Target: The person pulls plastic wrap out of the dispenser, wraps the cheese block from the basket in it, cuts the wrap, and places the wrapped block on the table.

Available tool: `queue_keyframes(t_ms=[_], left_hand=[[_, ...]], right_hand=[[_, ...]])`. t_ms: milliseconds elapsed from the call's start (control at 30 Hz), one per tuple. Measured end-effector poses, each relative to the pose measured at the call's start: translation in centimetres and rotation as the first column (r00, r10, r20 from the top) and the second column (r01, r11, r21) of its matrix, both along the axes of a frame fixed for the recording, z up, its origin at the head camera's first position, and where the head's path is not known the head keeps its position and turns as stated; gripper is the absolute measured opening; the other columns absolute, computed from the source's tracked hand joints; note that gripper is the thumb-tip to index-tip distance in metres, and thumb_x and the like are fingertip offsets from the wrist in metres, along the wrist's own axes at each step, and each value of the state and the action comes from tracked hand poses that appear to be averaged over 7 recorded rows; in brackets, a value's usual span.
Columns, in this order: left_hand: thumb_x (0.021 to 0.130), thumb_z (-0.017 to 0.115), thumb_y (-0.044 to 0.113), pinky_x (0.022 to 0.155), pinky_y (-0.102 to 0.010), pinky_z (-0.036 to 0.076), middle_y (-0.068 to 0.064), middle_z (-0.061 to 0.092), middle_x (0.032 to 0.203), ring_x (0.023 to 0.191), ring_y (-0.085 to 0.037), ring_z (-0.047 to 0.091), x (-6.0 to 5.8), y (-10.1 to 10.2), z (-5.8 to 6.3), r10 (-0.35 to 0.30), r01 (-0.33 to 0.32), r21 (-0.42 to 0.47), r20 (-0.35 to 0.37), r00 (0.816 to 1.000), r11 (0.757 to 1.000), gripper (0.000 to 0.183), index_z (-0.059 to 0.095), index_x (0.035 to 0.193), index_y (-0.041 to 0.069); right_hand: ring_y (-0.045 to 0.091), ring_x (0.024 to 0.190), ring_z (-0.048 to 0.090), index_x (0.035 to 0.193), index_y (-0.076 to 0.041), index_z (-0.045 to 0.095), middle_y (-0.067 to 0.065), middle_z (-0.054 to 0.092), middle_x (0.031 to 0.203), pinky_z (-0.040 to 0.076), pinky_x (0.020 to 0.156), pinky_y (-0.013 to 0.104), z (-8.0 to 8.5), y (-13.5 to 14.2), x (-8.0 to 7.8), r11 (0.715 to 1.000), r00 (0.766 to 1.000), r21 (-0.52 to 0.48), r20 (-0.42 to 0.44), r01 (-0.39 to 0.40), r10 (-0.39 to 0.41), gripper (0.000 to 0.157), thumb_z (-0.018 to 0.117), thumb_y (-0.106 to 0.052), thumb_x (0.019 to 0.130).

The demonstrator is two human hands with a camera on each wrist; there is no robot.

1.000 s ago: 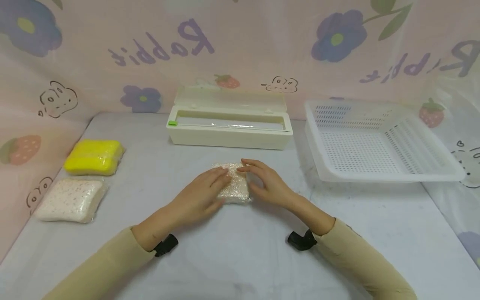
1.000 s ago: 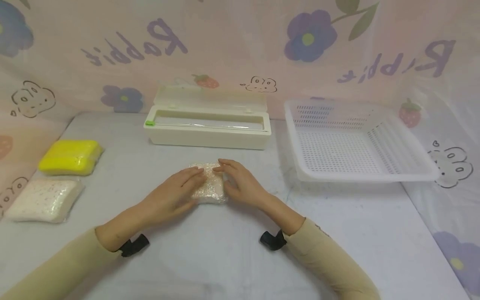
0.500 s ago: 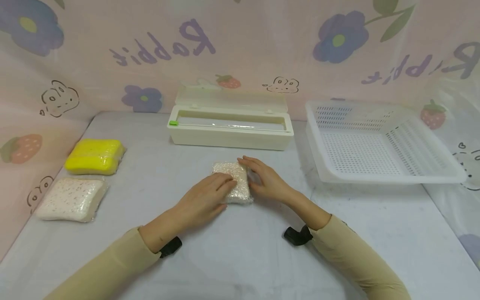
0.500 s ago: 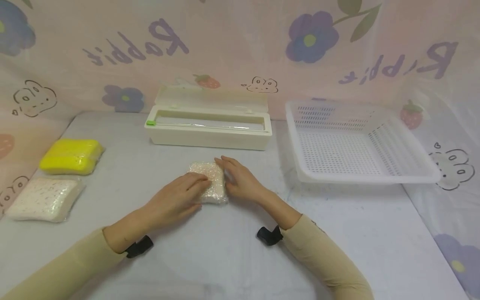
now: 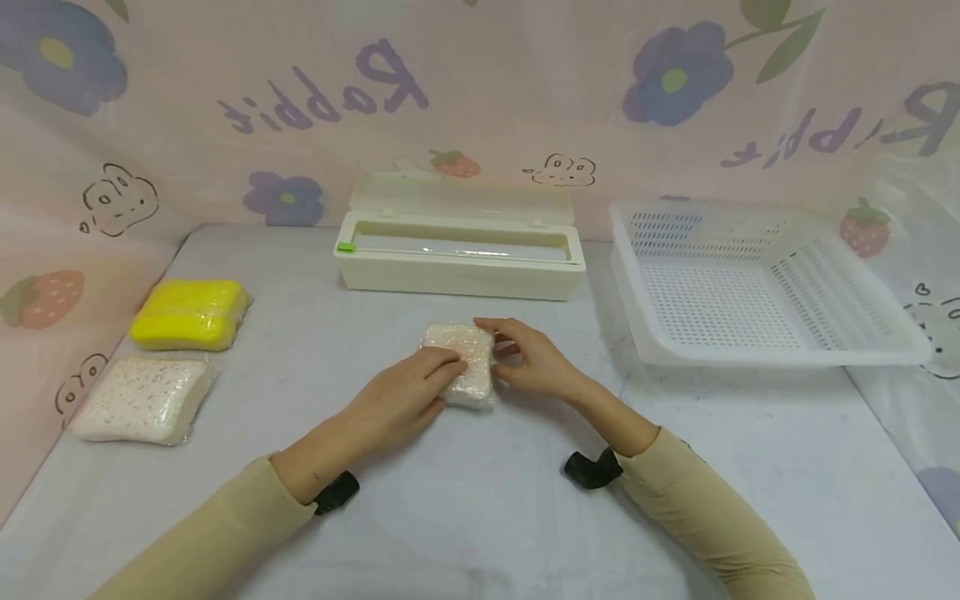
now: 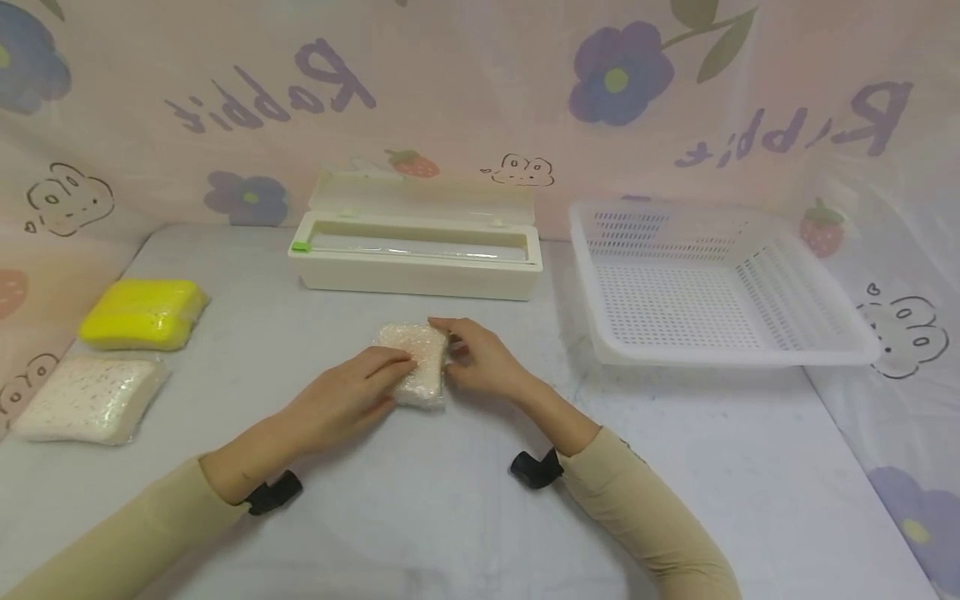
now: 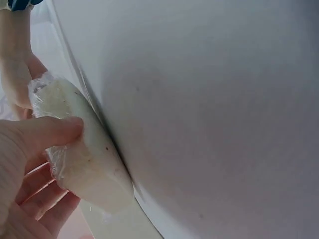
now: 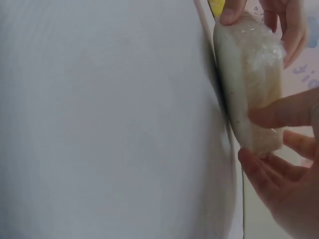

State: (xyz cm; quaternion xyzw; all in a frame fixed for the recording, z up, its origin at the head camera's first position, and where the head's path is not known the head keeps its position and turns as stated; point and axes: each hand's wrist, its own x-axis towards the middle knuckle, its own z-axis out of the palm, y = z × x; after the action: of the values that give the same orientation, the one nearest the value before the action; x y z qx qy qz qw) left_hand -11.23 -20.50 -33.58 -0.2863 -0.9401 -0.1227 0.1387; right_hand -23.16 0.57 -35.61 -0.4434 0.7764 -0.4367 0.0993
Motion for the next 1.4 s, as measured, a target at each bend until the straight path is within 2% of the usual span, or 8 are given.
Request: queue_keyframes(t_ms=[233, 400, 533, 700, 867, 1100, 1267, 1400], left_hand=[[0.091, 0.063, 0.005, 0.102, -0.041, 0.045, -0.012, 0.049, 0.135, 0.127, -0.028, 0.049, 0.2, -0.9, 0.1, 0.012, -0.028, 0.161, 0.099, 0.995, 0.987, 0.048, 0.05, 0.136, 0.001], [0.092, 0.059, -0.001, 0.098, -0.039, 0.048, -0.012, 0.046, 0.134, 0.123, -0.027, 0.051, 0.0, -1.5, 0.6, -0.016, -0.028, 0.297, 0.145, 0.989, 0.955, 0.046, 0.049, 0.137, 0.001], [0.092, 0.058, -0.002, 0.093, -0.037, 0.049, -0.013, 0.048, 0.13, 0.114, -0.023, 0.053, -0.1, -1.7, 0.9, -0.016, -0.049, 0.379, 0.165, 0.986, 0.924, 0.047, 0.047, 0.138, 0.0], [0.094, 0.057, 0.0, 0.086, -0.037, 0.049, -0.014, 0.049, 0.13, 0.1, -0.019, 0.053, -0.1, -1.9, 1.1, -0.011, -0.071, 0.432, 0.186, 0.983, 0.899, 0.048, 0.044, 0.14, -0.002], [0.094, 0.057, 0.001, 0.089, -0.04, 0.048, -0.014, 0.05, 0.129, 0.104, -0.022, 0.054, -0.1, -2.1, 1.0, -0.005, -0.087, 0.467, 0.194, 0.981, 0.88, 0.048, 0.044, 0.14, -0.001], [0.094, 0.057, 0.001, 0.092, -0.042, 0.049, -0.016, 0.055, 0.125, 0.108, -0.025, 0.056, -0.3, -2.1, 0.8, 0.005, -0.116, 0.541, 0.202, 0.979, 0.833, 0.043, 0.048, 0.135, -0.003], [0.096, 0.053, 0.001, 0.103, -0.048, 0.043, -0.024, 0.051, 0.133, 0.124, -0.035, 0.05, -0.3, -2.0, 0.9, -0.017, -0.156, 0.607, 0.269, 0.963, 0.779, 0.051, 0.034, 0.143, -0.002], [0.096, 0.052, 0.001, 0.104, -0.048, 0.042, -0.027, 0.054, 0.13, 0.123, -0.037, 0.052, -0.2, -2.0, 1.0, -0.005, -0.158, 0.612, 0.257, 0.967, 0.775, 0.064, 0.019, 0.151, 0.004]], right_hand=[[0.03, 0.108, 0.056, 0.138, 0.0, 0.047, 0.019, 0.053, 0.128, 0.053, 0.088, 0.038, 0.3, 0.2, 0.1, 1.0, 0.999, -0.013, 0.048, 0.027, -0.027, 0.061, 0.066, 0.003, 0.08], [0.028, 0.106, 0.057, 0.137, 0.001, 0.049, 0.017, 0.056, 0.13, 0.052, 0.086, 0.034, 0.8, 0.3, 0.2, 0.998, 0.996, -0.045, 0.082, 0.041, -0.037, 0.056, 0.066, -0.004, 0.084], [0.025, 0.101, 0.057, 0.136, 0.003, 0.049, 0.018, 0.061, 0.121, 0.052, 0.084, 0.031, 1.3, 0.1, 0.2, 0.994, 0.991, -0.089, 0.119, 0.064, -0.053, 0.052, 0.065, -0.006, 0.086], [0.02, 0.094, 0.056, 0.133, -0.003, 0.053, 0.016, 0.064, 0.113, 0.05, 0.082, 0.027, 1.5, 0.0, 0.3, 0.984, 0.98, -0.118, 0.169, 0.13, -0.109, 0.048, 0.067, -0.009, 0.087], [0.02, 0.099, 0.056, 0.133, -0.004, 0.053, 0.015, 0.064, 0.113, 0.049, 0.086, 0.03, 1.6, 0.0, 0.5, 0.977, 0.97, -0.132, 0.2, 0.169, -0.141, 0.048, 0.067, -0.011, 0.087], [0.029, 0.118, 0.056, 0.138, -0.004, 0.045, 0.019, 0.055, 0.122, 0.046, 0.102, 0.036, 1.8, -0.2, 1.1, 0.965, 0.928, -0.2, 0.363, 0.169, -0.088, 0.058, 0.069, -0.005, 0.086], [0.032, 0.118, 0.056, 0.14, -0.007, 0.042, 0.015, 0.047, 0.116, 0.051, 0.094, 0.031, 1.6, -0.3, 1.3, 0.951, 0.894, -0.243, 0.443, 0.191, -0.067, 0.065, 0.07, 0.001, 0.082], [0.031, 0.111, 0.06, 0.138, -0.008, 0.045, 0.013, 0.05, 0.112, 0.054, 0.086, 0.028, 1.6, -0.5, 1.4, 0.943, 0.887, -0.219, 0.443, 0.249, -0.132, 0.062, 0.071, -0.002, 0.082]])
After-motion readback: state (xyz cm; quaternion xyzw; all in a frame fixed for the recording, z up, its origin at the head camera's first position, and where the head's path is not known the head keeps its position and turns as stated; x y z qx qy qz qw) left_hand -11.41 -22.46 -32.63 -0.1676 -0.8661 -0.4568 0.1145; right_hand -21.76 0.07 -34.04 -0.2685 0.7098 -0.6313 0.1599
